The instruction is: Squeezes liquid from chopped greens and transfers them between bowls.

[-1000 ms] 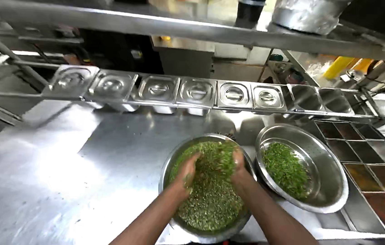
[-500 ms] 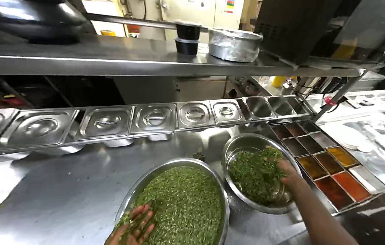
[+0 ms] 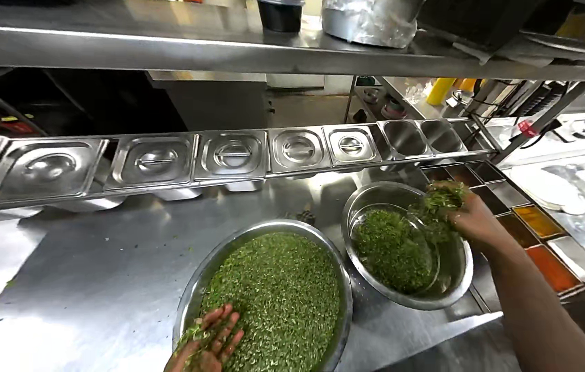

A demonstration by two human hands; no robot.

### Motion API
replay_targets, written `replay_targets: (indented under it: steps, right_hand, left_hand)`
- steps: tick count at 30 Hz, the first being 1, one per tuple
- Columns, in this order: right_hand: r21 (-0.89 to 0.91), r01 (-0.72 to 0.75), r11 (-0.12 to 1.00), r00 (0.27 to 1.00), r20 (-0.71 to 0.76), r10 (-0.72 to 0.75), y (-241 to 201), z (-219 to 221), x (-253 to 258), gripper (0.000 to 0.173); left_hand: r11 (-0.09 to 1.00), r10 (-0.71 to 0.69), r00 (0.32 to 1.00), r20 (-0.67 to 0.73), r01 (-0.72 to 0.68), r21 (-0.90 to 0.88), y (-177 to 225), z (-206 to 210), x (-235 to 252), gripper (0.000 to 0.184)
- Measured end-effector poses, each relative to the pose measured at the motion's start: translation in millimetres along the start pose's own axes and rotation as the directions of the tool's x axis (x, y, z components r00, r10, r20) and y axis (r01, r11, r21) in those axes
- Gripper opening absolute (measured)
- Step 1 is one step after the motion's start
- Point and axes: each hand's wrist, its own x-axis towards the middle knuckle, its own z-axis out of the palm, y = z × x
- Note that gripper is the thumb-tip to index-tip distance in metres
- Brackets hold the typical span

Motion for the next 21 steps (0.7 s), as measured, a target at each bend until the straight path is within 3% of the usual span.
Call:
replay_targets:
  steps: [4, 6, 8, 12, 14, 17, 18, 21]
  right_hand:
    - [-0.056, 0.194, 0.979, 0.975, -0.103, -0.199, -3.9, 1.3, -3.3, 0.053]
    - [-0.188, 0.079, 0.979, 0.988, 0.148, -0.052, 8.3, 16.4, -6.5, 0.059]
    - [-0.324, -0.014, 0.946, 0.923, 0.360, 0.137, 28.5, 33.8, 2.9, 0.038]
    - [-0.305, -0.069, 0.950, 0.934, 0.315, 0.169, 75.5, 44.9, 32.6, 0.042]
    - [-0.326, -0.108, 0.939, 0.914, 0.339, 0.222, 93.8, 58.6, 40.9, 0.068]
    - [-0.479, -0.064, 0.876, 0.846, 0.439, 0.302, 88.9, 99.8, 26.4, 0.105]
    - [-0.558, -0.001, 0.830, 0.799, 0.498, 0.336, 79.5, 114.2, 15.2, 0.108]
    - [-0.644, 0.219, 0.733, 0.645, 0.659, 0.386, 49.6, 137.5, -15.7, 0.087]
  left_hand:
    - [1.000, -0.017, 0.999, -0.046, 0.017, -0.001, 1.1, 1.8, 2.8, 0.048]
    - [1.000, -0.030, 0.997, -0.078, 0.029, -0.006, 2.3, 5.0, 3.1, 0.048]
    - [0.999, -0.037, 0.997, -0.071, 0.036, -0.006, 2.3, 5.3, 3.0, 0.048]
    - [0.999, -0.036, 0.999, -0.036, 0.034, -0.039, 0.5, 2.1, 2.2, 0.048]
    - [0.999, -0.039, 0.998, -0.040, 0.037, -0.027, 0.5, 2.4, 3.8, 0.047]
    - [0.999, -0.042, 0.997, -0.059, 0.042, -0.011, 0.3, 4.2, 5.3, 0.046]
    - [0.999, -0.044, 0.997, -0.058, 0.043, -0.008, 0.1, 4.0, 5.3, 0.046]
    - [0.999, -0.041, 0.998, -0.057, 0.041, -0.007, -0.5, 4.5, 5.7, 0.046]
